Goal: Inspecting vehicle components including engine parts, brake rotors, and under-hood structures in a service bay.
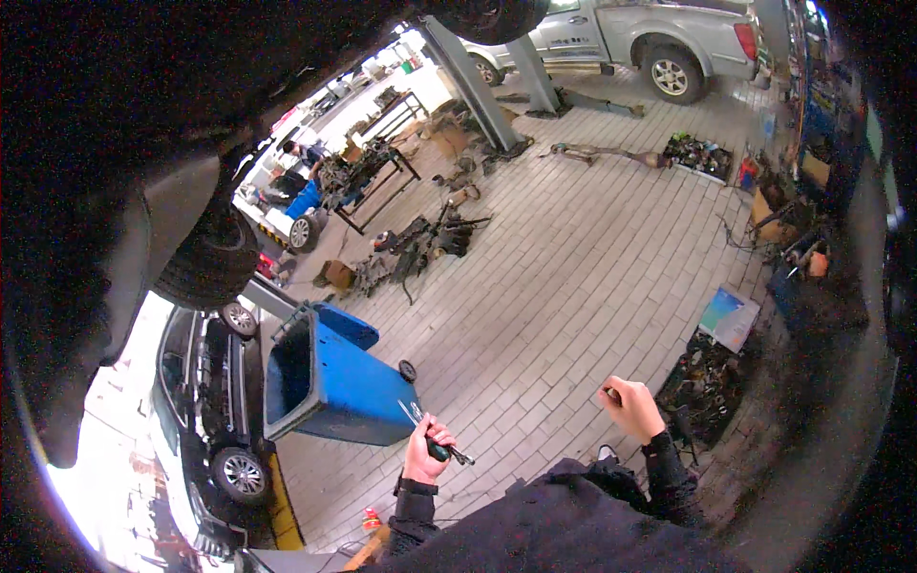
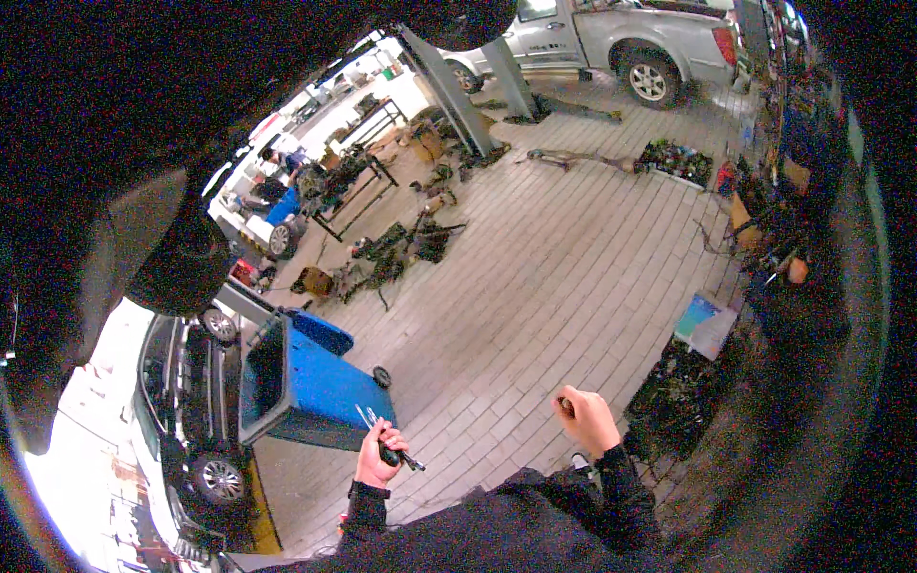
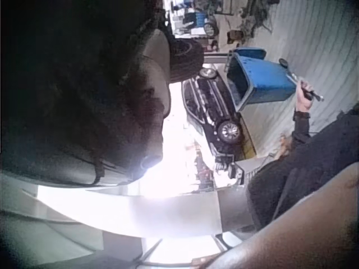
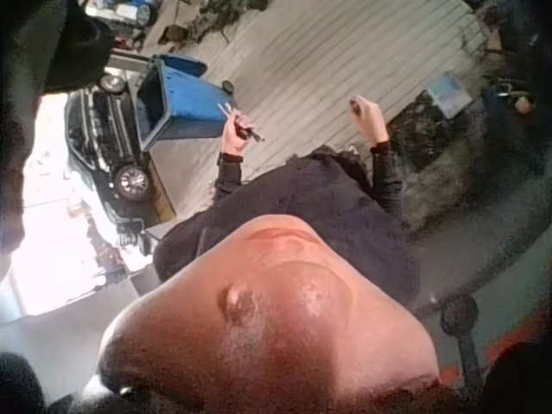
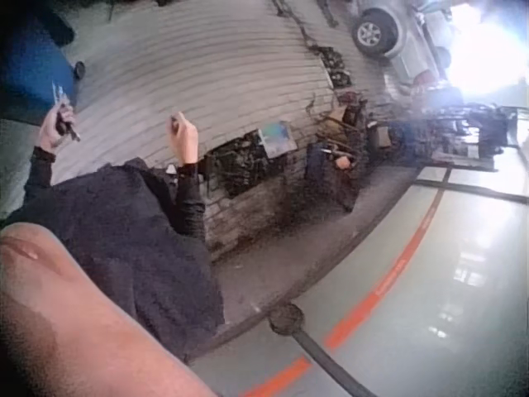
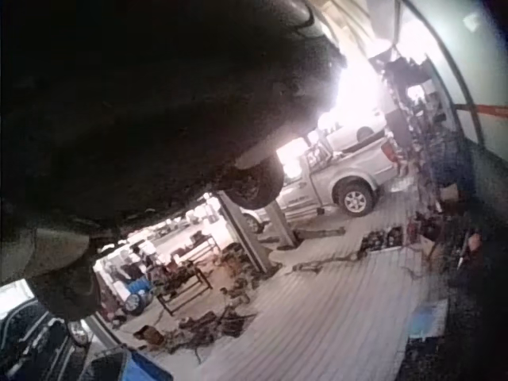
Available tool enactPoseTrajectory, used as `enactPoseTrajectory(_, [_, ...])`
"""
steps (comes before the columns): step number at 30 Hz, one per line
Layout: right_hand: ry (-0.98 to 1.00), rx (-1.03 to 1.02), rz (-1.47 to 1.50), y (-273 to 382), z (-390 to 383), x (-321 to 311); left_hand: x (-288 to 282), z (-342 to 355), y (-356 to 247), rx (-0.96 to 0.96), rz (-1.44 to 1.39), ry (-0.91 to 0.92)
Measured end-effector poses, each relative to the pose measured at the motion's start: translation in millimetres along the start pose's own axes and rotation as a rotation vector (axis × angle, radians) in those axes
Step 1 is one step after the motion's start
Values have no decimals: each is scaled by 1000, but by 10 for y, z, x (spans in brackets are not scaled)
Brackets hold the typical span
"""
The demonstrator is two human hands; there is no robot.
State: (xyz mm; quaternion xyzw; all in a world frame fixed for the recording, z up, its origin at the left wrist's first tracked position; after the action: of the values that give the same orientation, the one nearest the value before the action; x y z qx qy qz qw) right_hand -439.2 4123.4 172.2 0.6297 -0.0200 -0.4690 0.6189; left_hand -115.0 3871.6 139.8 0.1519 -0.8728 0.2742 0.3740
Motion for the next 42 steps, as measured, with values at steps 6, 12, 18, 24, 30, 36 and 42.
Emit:
enactPoseTrajectory(6, [64,-13,7,-129,66,141,-269,-175,-112,52,-64,-53])
enactPoseTrajectory(12, [38,-27,22,-192,197,113,-172,-246,-124,79,-37,-93])
enactPoseTrajectory(18, [81,-72,3,-156,330,170,-268,-312,-146,115,-63,-138])
enactPoseTrajectory(24, [155,-51,44,-211,410,320,-376,-344,-152,181,-143,-141])
enactPoseTrajectory(30, [310,-290,38,164,750,757,-494,-548,-186,325,-215,-59])
enactPoseTrajectory(36, [453,-481,76,906,1096,1071,-663,-843,-279,560,-344,-45])
enactPoseTrajectory(42, [704,-714,106,1802,931,1665,-918,-1352,-308,730,-527,-39])
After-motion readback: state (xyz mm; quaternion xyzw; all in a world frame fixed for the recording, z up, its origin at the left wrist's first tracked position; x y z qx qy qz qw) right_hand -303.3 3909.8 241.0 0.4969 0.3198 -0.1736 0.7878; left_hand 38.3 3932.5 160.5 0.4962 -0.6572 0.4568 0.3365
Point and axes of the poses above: each hand's wrist, its own z-axis towards the middle knuckle, its own x-axis out of the palm, y = z × x, the point moved 9 cm from there along z, towards the middle knuckle, and after that the axes turned 6 degrees about -z, right-handed, at the moved point
